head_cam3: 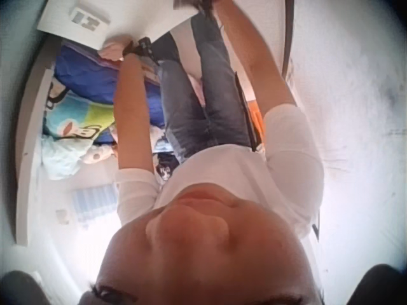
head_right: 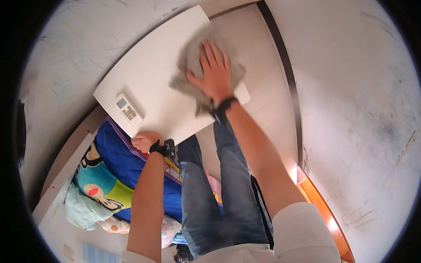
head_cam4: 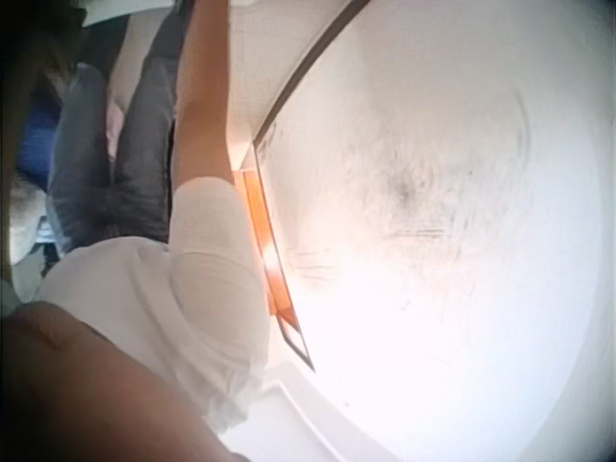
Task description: The person wipes the top and side of a small white cabinet with a grey cloth and then picks up some tape from the wall by hand.
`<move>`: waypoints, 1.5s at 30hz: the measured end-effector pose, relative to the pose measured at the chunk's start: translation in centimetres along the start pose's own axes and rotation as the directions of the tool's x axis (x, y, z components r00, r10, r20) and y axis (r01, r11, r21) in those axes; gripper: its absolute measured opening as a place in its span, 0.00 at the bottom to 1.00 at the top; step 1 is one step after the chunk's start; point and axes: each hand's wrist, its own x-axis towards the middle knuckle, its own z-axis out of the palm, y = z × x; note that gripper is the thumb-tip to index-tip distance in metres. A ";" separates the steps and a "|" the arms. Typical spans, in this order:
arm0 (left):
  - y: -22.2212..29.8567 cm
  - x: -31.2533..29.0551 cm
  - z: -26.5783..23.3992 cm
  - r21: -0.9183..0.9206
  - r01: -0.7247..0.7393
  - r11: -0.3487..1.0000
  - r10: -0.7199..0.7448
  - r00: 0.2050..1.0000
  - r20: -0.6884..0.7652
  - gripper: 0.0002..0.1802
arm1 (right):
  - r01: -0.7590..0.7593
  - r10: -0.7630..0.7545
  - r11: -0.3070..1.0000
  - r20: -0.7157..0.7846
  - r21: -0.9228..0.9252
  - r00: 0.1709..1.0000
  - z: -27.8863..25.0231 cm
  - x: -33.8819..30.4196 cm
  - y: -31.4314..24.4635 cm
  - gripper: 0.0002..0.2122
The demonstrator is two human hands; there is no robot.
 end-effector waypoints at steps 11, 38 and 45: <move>-0.9 0.0 1.0 0.056 0.004 0.998 -0.004 1.000 -0.007 0.24 | 0.028 -0.042 0.997 0.204 0.069 0.978 -1.1 -6.2 0.7 0.44; -2.1 1.4 2.4 0.117 0.000 0.993 0.003 1.000 -0.023 0.18 | -0.037 0.026 0.998 0.209 0.052 0.978 -1.3 -1.3 2.2 0.51; -1.4 2.1 1.3 0.105 -0.026 0.994 0.025 1.000 0.007 0.18 | 0.041 -0.040 0.972 -0.008 0.230 0.999 -2.3 6.5 -0.7 0.44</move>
